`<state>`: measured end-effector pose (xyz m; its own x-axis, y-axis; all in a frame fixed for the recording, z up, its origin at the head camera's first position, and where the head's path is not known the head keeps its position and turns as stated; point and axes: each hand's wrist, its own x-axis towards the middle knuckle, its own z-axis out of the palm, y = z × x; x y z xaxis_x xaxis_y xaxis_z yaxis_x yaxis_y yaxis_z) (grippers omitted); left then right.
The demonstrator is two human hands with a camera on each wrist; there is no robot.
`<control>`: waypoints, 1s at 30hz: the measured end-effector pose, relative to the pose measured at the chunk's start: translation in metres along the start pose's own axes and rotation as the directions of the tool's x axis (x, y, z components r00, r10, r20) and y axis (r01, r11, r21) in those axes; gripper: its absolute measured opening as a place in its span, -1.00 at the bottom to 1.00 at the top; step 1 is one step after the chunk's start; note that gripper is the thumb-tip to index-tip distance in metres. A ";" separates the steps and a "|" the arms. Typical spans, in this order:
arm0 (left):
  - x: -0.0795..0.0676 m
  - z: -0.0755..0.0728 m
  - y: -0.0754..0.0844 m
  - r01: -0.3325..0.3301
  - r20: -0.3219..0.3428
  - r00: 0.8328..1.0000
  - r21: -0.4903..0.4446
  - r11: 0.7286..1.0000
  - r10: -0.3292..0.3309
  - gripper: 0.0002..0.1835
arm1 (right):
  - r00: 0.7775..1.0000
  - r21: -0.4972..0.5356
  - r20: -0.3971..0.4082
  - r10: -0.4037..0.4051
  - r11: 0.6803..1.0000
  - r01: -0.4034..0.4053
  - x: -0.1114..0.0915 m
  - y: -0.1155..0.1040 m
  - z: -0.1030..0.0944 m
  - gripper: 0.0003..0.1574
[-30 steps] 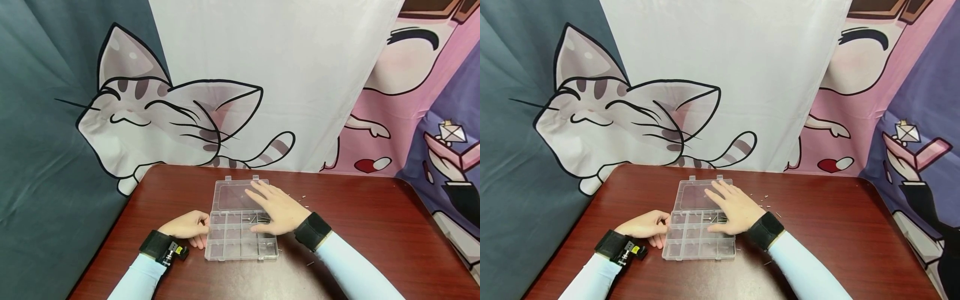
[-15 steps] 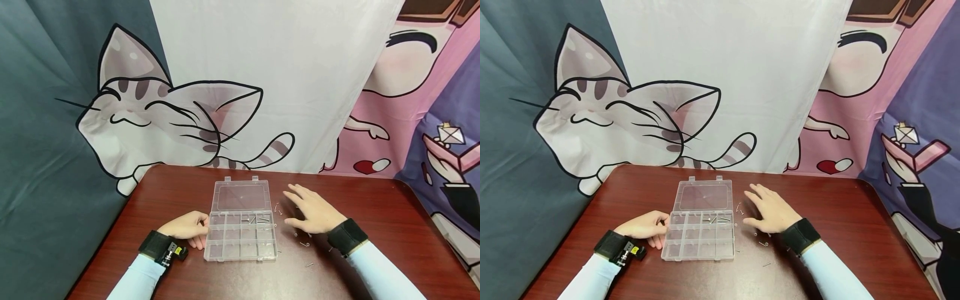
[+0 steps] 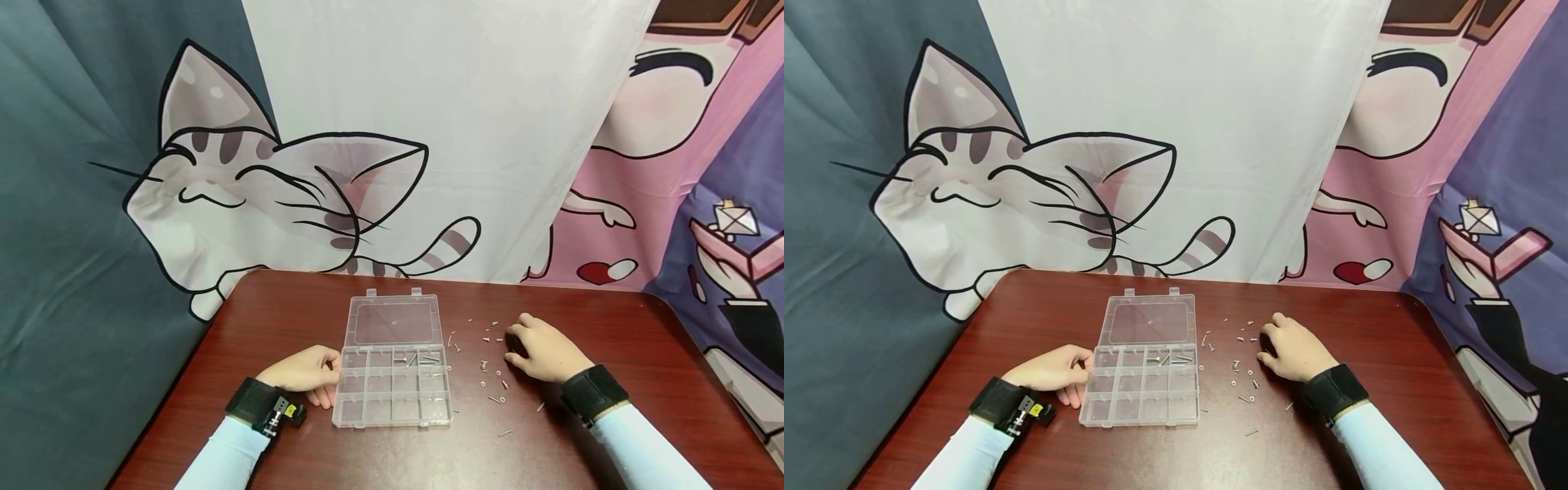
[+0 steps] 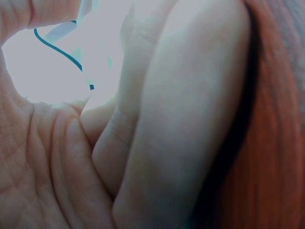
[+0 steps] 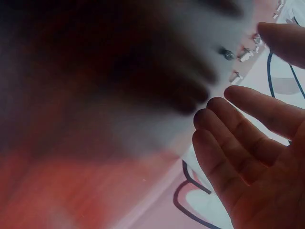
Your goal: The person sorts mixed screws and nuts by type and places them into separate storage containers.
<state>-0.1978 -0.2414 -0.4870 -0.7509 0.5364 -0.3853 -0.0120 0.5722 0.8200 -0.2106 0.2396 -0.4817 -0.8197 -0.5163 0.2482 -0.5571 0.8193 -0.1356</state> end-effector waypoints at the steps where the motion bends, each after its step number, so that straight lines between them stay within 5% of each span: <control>1: 0.000 0.000 0.000 -0.001 0.000 1.000 -0.002 1.000 0.001 -0.79 | 1.000 -0.004 -0.002 -0.004 1.000 0.004 -0.001 0.001 0.001 -0.54; 9: 0.002 0.000 0.000 -0.010 -0.001 1.000 -0.002 1.000 0.010 -0.81 | 0.998 0.012 -0.063 0.014 1.000 -0.013 -0.005 0.002 0.005 -0.73; 14: 0.000 -0.001 0.000 -0.006 -0.006 1.000 0.002 1.000 0.006 -0.81 | 0.992 0.062 -0.072 0.101 0.993 -0.097 -0.003 -0.005 0.002 -0.83; 30: -0.001 0.001 -0.001 -0.015 -0.005 1.000 -0.006 1.000 0.015 -0.82 | 0.972 0.074 -0.010 0.235 0.969 -0.234 0.008 -0.018 0.004 -0.73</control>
<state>-0.1960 -0.2414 -0.4877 -0.7543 0.5419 -0.3706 -0.0042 0.5604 0.8282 -0.2074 0.2195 -0.4810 -0.9262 -0.3067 0.2194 -0.3586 0.8963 -0.2609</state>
